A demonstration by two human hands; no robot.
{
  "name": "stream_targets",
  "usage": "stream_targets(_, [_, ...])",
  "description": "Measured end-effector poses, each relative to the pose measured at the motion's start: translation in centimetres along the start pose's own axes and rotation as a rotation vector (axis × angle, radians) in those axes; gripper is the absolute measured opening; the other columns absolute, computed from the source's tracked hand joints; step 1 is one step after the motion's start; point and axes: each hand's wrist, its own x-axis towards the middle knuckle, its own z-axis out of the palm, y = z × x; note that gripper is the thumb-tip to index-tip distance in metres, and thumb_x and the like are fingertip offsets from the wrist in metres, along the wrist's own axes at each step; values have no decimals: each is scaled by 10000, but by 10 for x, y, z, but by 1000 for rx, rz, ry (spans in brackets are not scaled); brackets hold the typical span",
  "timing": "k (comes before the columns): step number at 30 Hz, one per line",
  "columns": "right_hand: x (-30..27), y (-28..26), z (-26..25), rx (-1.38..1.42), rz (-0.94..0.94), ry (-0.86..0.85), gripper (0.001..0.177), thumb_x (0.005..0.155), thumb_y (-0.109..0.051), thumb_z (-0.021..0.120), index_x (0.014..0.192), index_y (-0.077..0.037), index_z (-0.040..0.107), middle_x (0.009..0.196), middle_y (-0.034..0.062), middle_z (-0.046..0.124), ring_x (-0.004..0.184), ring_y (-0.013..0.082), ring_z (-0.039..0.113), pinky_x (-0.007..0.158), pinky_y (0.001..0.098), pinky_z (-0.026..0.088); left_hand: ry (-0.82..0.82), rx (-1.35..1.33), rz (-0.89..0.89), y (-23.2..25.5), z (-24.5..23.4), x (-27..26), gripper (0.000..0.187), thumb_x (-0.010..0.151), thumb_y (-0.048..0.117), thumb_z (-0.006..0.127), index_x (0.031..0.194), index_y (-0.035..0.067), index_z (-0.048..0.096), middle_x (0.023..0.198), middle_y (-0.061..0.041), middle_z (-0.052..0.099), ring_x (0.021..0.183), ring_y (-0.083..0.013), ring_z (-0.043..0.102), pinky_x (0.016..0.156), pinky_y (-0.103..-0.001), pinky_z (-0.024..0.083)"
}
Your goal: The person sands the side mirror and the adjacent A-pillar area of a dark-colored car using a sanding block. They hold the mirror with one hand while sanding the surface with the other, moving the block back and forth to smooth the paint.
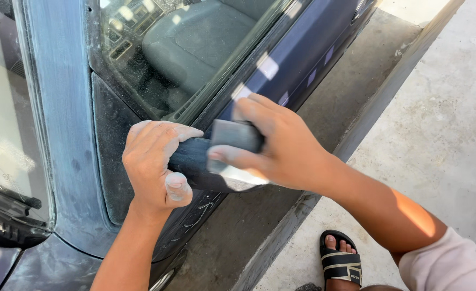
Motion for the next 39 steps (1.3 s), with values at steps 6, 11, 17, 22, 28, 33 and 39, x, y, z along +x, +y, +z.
stream_targets(6, [-22, 18, 2, 186, 94, 117, 507, 830, -393, 814, 833, -154, 366, 796, -38, 390, 682, 114, 339, 602, 269, 309, 96, 43, 40, 2, -3, 1, 800, 1078, 559, 117, 833, 50, 684, 778, -52, 671, 688, -267, 625, 751, -401, 419])
stream_targets(11, [8, -10, 10, -155, 93, 82, 584, 786, -539, 880, 873, -128, 474, 831, -18, 377, 640, 167, 338, 496, 327, 361, 21, -20, 21, 0, -5, 3, 845, 1073, 581, 67, 896, 45, 696, 843, -60, 695, 745, -271, 642, 794, -417, 421])
stream_targets(17, [-26, 9, -7, 56, 62, 150, 581, 762, -401, 894, 787, -112, 391, 758, -26, 310, 700, 148, 292, 615, 282, 243, 92, 23, 51, -2, 2, 0, 813, 1064, 563, 103, 868, 43, 696, 809, -58, 688, 708, -270, 629, 750, -401, 422])
stream_targets(22, [8, -19, 14, -232, 95, 68, 591, 767, -627, 848, 854, -179, 474, 876, -32, 423, 630, 155, 391, 492, 327, 426, 30, -22, 45, -2, -2, 0, 849, 1059, 588, 60, 880, 33, 676, 842, -87, 681, 736, -295, 621, 755, -418, 413])
stream_targets(28, [-19, -13, -3, -145, 130, 144, 624, 715, -514, 905, 777, -113, 431, 794, -14, 407, 684, 153, 379, 586, 292, 340, 99, -17, 60, -4, -2, 0, 827, 1050, 607, 114, 890, 36, 689, 836, -80, 681, 713, -288, 613, 742, -418, 426])
stream_targets(33, [13, -20, 19, -433, -38, 145, 620, 765, -671, 856, 856, -167, 507, 897, -9, 477, 596, 145, 451, 422, 317, 460, 38, -55, 101, -4, -7, 2, 829, 1028, 633, 111, 920, 13, 651, 867, -133, 639, 732, -344, 574, 735, -453, 399])
stream_targets(39, [-20, -15, -6, -355, 87, 156, 640, 744, -591, 854, 800, -109, 438, 822, 2, 390, 647, 175, 361, 529, 334, 364, 10, -154, 144, -14, -13, -1, 818, 1006, 647, 218, 1004, -13, 702, 905, -102, 729, 857, -305, 725, 806, -425, 479])
